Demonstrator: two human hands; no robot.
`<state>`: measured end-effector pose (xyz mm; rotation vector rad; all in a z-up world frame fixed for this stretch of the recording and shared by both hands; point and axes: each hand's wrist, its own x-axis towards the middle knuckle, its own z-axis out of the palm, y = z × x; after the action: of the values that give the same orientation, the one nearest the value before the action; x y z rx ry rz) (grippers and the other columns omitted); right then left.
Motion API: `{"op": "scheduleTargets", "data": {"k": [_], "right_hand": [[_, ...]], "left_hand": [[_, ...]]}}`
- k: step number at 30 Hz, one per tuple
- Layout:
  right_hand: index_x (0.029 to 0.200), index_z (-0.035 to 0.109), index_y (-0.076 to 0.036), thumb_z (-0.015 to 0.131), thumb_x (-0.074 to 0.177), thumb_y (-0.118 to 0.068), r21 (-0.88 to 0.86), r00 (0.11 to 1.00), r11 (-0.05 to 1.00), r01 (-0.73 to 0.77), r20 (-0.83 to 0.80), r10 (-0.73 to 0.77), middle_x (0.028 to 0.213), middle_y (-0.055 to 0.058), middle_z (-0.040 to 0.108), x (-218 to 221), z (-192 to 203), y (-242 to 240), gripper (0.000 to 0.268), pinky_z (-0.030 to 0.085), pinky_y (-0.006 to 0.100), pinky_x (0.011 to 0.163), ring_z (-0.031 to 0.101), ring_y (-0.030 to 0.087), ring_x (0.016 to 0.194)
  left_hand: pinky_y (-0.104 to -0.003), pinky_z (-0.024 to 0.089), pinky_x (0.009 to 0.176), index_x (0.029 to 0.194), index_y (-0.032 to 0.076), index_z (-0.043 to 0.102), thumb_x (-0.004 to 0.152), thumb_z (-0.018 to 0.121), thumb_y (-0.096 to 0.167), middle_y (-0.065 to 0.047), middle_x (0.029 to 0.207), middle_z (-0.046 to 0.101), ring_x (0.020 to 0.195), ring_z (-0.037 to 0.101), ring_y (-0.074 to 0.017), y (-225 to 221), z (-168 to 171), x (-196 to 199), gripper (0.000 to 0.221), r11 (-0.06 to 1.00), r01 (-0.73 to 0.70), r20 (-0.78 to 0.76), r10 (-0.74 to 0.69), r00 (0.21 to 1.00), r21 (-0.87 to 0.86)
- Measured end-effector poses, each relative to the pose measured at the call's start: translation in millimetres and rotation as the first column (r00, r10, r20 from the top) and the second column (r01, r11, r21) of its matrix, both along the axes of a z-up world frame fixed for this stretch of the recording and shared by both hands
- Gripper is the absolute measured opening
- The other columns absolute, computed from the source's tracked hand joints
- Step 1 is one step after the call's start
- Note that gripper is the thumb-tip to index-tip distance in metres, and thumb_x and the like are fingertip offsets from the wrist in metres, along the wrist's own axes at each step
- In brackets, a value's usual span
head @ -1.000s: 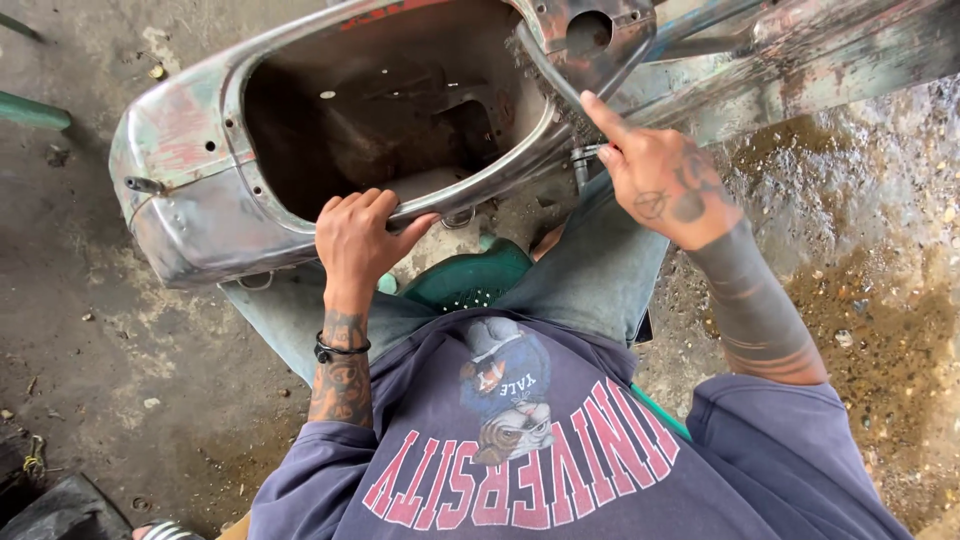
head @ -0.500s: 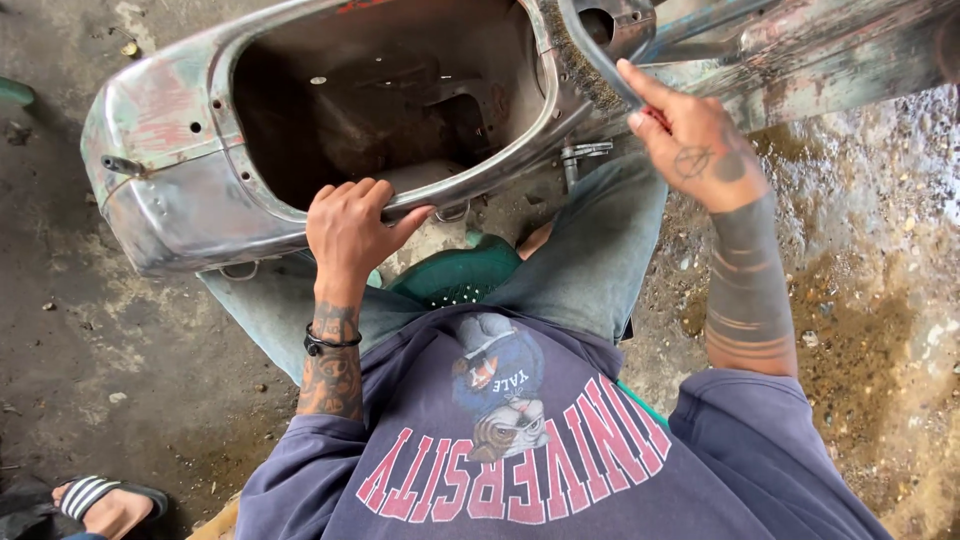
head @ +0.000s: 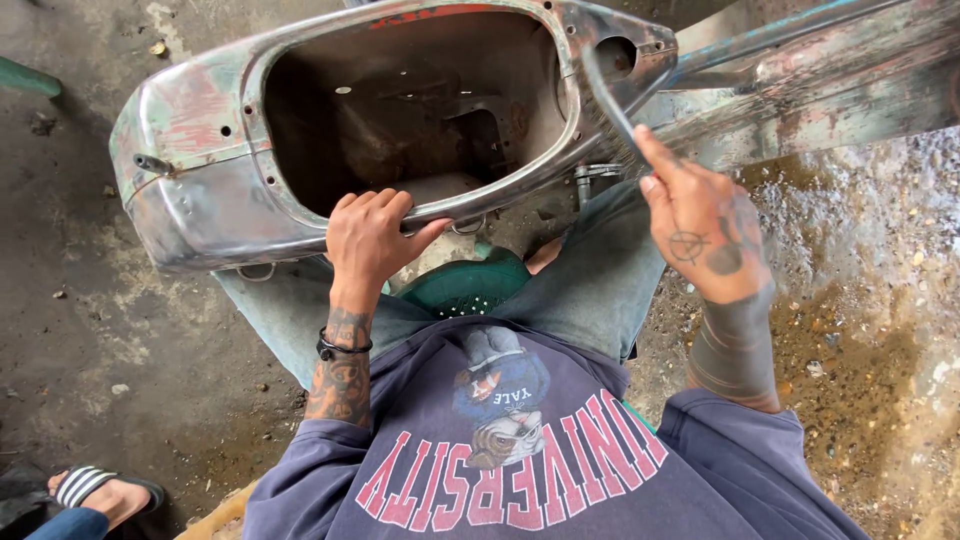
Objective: The person files the edge of a metal motorcycle frame component to smooth it.
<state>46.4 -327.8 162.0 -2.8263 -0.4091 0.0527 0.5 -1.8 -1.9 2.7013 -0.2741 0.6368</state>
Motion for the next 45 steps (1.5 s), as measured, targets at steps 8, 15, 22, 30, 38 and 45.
{"op": "scheduleTargets", "data": {"k": [8, 15, 22, 30, 38, 45], "right_hand": [[0.156, 0.052, -0.011, 0.057, 0.104, -0.010, -0.036, 0.988, 0.998, 0.055, 0.145, -0.049, 0.105, 0.023, 0.070, 31.8, -39.0, 14.7, 0.053, 0.053, 0.052, 0.072, 0.068, 0.044, 0.086], [0.163, 0.043, -0.015, 0.055, 0.108, -0.012, -0.059, 0.996, 0.998, -0.006, 0.094, 0.012, 0.099, 0.024, 0.069, 23.0, -24.6, 3.5, 0.056, 0.053, 0.052, 0.075, 0.068, 0.043, 0.084], [0.163, 0.042, -0.009, 0.057, 0.107, -0.011, -0.039, 0.971, 0.999, 0.002, 0.238, 0.007, 0.097, 0.025, 0.069, 53.6, -64.3, 16.2, 0.058, 0.054, 0.052, 0.073, 0.068, 0.044, 0.082], [0.161, 0.043, -0.012, 0.054, 0.107, -0.009, 0.020, 0.995, 0.999, -0.038, 0.096, 0.036, 0.101, 0.030, 0.068, 39.0, -34.4, 3.3, 0.056, 0.051, 0.056, 0.077, 0.067, 0.049, 0.087], [0.160, 0.040, -0.008, 0.053, 0.114, -0.008, 0.156, 0.906, 0.964, -0.214, 0.402, 0.136, 0.123, 0.030, 0.069, 66.3, -58.3, 4.4, 0.049, 0.056, 0.050, 0.090, 0.069, 0.047, 0.107], [0.162, 0.041, -0.014, 0.054, 0.112, -0.014, 0.119, 0.981, 0.992, -0.034, 0.192, 0.010, 0.107, 0.026, 0.069, 68.5, -78.7, 2.2, 0.052, 0.054, 0.050, 0.080, 0.070, 0.042, 0.091]], "left_hand": [[-0.036, 0.046, 0.067, 0.069, 0.012, 0.058, 0.082, 0.083, 0.061, -0.004, 0.068, 0.062, 0.065, 0.063, -0.0241, 0.1, 0.9, 0.3, 0.056, 1.000, 0.018, -0.015, -0.018, 1.000, 0.001], [-0.036, 0.046, 0.066, 0.066, 0.012, 0.056, 0.082, 0.083, 0.064, -0.003, 0.066, 0.060, 0.063, 0.062, -0.0232, 0.0, 1.7, 0.2, 0.061, 1.000, -0.014, -0.036, 0.015, 0.999, 0.021], [-0.036, 0.045, 0.066, 0.066, 0.012, 0.055, 0.083, 0.084, 0.064, -0.003, 0.066, 0.059, 0.064, 0.062, -0.0233, 0.6, 2.4, -0.7, 0.062, 1.000, 0.003, -0.028, -0.002, 1.000, 0.023], [-0.037, 0.045, 0.066, 0.067, 0.012, 0.055, 0.081, 0.084, 0.061, -0.004, 0.066, 0.059, 0.065, 0.062, -0.0242, 1.9, -0.3, 3.1, 0.059, 1.000, -0.002, -0.007, 0.003, 1.000, 0.022], [-0.037, 0.046, 0.067, 0.067, 0.012, 0.054, 0.083, 0.083, 0.063, -0.004, 0.067, 0.060, 0.065, 0.062, -0.0247, 0.6, 0.7, 0.4, 0.061, 1.000, 0.010, -0.002, -0.010, 1.000, 0.027], [-0.036, 0.046, 0.066, 0.067, 0.013, 0.055, 0.082, 0.083, 0.062, -0.004, 0.067, 0.061, 0.065, 0.063, -0.0239, 2.3, 1.7, 2.3, 0.058, 1.000, -0.005, -0.008, 0.005, 1.000, 0.020]]}}
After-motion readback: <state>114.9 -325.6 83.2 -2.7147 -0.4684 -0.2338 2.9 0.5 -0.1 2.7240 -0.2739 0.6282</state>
